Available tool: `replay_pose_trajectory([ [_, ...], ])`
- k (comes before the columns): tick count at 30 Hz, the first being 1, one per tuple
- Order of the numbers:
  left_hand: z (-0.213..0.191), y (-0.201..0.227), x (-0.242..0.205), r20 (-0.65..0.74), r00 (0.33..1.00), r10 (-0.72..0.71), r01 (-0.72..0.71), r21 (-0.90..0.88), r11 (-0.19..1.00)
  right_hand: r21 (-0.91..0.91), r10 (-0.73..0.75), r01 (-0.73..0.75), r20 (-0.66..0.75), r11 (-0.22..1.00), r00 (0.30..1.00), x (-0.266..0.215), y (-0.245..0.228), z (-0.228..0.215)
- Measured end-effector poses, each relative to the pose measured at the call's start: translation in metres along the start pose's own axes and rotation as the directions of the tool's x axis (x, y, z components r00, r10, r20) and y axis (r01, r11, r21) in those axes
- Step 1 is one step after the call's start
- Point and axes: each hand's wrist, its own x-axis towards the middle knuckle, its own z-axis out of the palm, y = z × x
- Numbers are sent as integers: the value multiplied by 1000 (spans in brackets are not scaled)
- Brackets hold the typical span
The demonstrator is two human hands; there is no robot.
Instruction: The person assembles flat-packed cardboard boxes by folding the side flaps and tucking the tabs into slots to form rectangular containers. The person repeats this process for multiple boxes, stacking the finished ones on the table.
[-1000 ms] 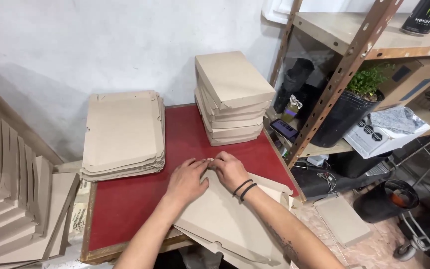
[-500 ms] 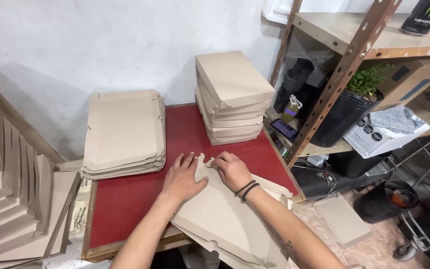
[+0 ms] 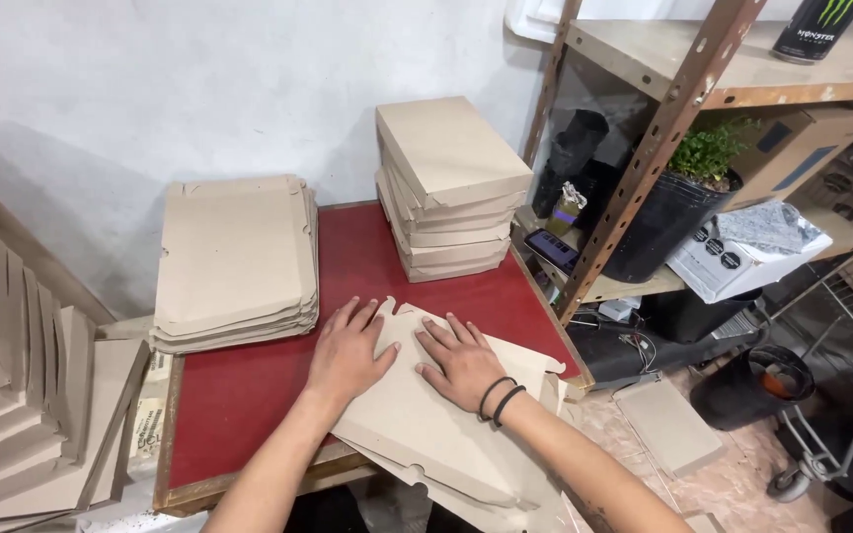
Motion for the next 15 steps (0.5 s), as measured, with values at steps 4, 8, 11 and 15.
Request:
replay_pose_trajectory([
  [4,59,-14,-5,-380,884,272,-215,186,959,16,3,-3,-7,1000,1000,-1,-3,-4],
  [8,21,12,-37,-157,969,189,-191,1,982,8,102,-103,76,995,992,0,-13,-16],
  [11,3,28,-67,72,986,152,-136,-188,973,3,179,-179,76,984,981,12,-9,-2],
  [15,-23,50,-105,211,955,210,-169,-197,966,15,265,-265,14,964,964,28,-3,19],
])
